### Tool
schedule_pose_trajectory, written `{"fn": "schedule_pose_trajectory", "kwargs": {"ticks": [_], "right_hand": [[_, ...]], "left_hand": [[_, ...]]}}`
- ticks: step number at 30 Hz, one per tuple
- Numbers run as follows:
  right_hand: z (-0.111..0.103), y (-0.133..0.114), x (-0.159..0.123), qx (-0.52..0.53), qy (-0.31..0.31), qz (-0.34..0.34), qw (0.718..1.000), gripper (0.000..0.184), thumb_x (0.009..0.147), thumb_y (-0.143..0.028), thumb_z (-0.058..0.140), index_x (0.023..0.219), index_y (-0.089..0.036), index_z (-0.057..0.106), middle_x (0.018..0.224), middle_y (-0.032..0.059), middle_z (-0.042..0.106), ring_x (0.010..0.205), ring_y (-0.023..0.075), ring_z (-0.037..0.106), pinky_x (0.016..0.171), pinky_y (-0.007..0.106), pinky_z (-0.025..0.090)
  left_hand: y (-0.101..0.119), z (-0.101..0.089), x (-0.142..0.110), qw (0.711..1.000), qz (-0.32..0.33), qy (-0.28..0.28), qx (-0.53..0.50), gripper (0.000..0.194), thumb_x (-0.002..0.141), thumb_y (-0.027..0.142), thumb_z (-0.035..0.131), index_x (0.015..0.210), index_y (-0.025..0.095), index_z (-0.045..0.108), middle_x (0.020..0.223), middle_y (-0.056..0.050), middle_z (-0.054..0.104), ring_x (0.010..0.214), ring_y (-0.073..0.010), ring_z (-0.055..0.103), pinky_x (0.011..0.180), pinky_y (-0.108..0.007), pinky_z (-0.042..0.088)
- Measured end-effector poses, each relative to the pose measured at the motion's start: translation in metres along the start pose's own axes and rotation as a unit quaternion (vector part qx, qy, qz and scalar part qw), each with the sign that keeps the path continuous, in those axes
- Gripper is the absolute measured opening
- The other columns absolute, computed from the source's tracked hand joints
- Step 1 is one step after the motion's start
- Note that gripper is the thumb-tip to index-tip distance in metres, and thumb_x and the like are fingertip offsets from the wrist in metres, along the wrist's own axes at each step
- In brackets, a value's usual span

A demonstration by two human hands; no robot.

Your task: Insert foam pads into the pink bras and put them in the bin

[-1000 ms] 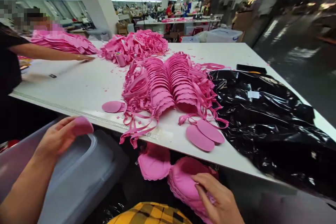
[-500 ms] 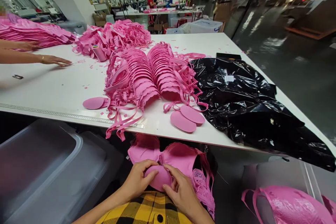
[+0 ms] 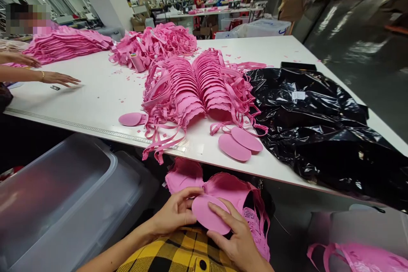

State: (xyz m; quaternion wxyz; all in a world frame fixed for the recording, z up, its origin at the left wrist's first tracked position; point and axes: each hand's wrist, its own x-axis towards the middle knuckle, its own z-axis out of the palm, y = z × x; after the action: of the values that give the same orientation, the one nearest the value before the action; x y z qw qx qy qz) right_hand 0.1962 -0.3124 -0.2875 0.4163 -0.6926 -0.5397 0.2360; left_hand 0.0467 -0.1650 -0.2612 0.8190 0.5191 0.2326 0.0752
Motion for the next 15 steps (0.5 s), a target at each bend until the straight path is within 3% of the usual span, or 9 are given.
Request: {"fn": "schedule_pose_trajectory", "kwargs": {"ticks": [3,8,15], "right_hand": [[-0.004,-0.004,0.002,0.016,0.011,-0.018,1.0,0.043,0.076,-0.045,0.065,0.117,-0.032,0.062,0.117,0.0077,0.062,0.108,0.0267,0.059,0.089,0.036,0.052],[-0.006,-0.011,0.005,0.037,0.013,-0.026,0.999,0.046,0.073,-0.047,0.067,0.116,-0.032,0.062,0.117,0.0078,0.062,0.108,0.0279,0.059,0.088,0.036,0.052],[-0.005,-0.016,0.01,0.096,0.061,-0.026,0.993,0.024,0.075,-0.042,0.067,0.095,-0.029,0.072,0.106,0.0076,0.066,0.096,0.0238,0.064,0.081,0.031,0.055]], "left_hand": [[-0.001,-0.001,-0.006,0.997,0.045,-0.033,0.056,0.044,0.06,0.025,0.079,0.102,0.023,0.065,0.119,-0.009,0.051,0.096,-0.0204,0.059,0.077,-0.03,0.05],[-0.004,0.002,-0.002,0.975,0.165,0.029,0.145,0.028,0.061,0.023,0.079,0.087,0.021,0.072,0.106,-0.01,0.061,0.099,-0.0224,0.059,0.085,-0.03,0.047],[0.0,0.003,0.0,0.959,0.201,0.048,0.192,0.021,0.065,0.03,0.076,0.082,0.019,0.073,0.103,-0.012,0.066,0.092,-0.0226,0.063,0.082,-0.031,0.049]]}}
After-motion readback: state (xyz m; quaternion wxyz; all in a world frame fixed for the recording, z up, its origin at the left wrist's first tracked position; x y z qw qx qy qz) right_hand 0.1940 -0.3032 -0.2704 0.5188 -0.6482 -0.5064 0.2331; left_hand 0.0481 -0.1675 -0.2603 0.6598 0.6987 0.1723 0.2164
